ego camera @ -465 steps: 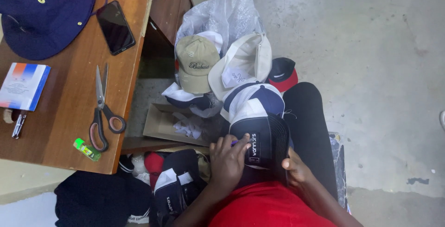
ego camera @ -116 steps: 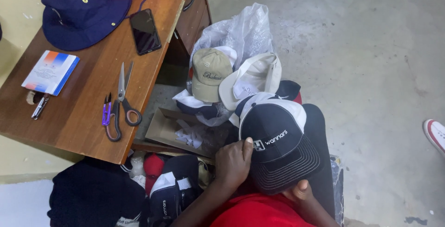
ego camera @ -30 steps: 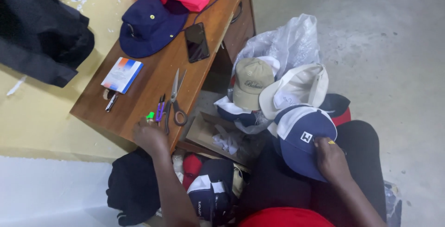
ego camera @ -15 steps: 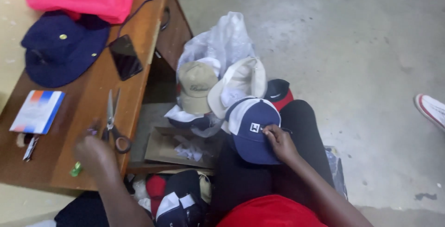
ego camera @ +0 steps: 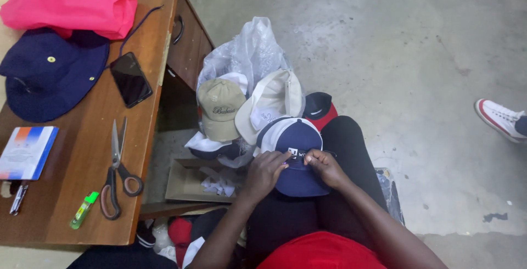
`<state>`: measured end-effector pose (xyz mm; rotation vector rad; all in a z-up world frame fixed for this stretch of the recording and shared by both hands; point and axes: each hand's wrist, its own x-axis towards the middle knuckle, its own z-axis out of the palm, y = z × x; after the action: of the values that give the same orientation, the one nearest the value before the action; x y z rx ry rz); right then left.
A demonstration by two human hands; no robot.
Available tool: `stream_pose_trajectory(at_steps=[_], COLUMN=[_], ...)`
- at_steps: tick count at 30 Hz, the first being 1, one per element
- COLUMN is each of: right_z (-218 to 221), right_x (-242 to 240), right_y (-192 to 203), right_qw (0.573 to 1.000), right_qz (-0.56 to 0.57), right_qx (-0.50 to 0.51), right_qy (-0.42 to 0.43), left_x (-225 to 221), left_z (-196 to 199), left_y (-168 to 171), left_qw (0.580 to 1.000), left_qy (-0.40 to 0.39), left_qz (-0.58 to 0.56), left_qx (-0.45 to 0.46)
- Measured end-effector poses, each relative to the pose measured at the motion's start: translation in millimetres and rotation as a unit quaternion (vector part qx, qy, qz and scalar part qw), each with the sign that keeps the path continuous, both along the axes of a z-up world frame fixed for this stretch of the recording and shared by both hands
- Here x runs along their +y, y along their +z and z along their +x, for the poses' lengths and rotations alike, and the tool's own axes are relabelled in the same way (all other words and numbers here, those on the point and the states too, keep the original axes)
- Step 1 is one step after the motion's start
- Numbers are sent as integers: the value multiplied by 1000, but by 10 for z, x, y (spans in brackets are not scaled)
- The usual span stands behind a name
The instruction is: Inspecting baseball caps, singeing loose threads with a lighter, and marking them with a pen for quality control.
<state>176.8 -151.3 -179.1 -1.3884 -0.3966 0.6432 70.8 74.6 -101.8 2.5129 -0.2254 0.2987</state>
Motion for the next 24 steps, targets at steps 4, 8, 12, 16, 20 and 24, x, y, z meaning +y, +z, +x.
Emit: stream_pose_trajectory(at_steps=[4,8,12,16,20,24], right_z=[21,10,-4,-35,-29,172], right_x=[-10,18,30,-6,-25,-201], right_y=[-55,-108,-39,-132,-405,-328], right_qw=[999,999,999,998,988,964], right_qz=[18,15,12,-26,94,122], right_qx=[37,38,27,-39,71,66], right_qy=[17,33,28,44,-97,-229], left_x=[-48,-91,-157,-181,-143,-177], left_z=[90,34,48,72,-56,-267], left_y=[-129,94,180,236,-29,244], left_qw=[996,996,995,997,996,980], left_qy=[-14,-11,-9,-4,-6,-77], left_qz=[69,82,97,72,-62,-98], left_qx=[-53,-22,-9,14,66,155])
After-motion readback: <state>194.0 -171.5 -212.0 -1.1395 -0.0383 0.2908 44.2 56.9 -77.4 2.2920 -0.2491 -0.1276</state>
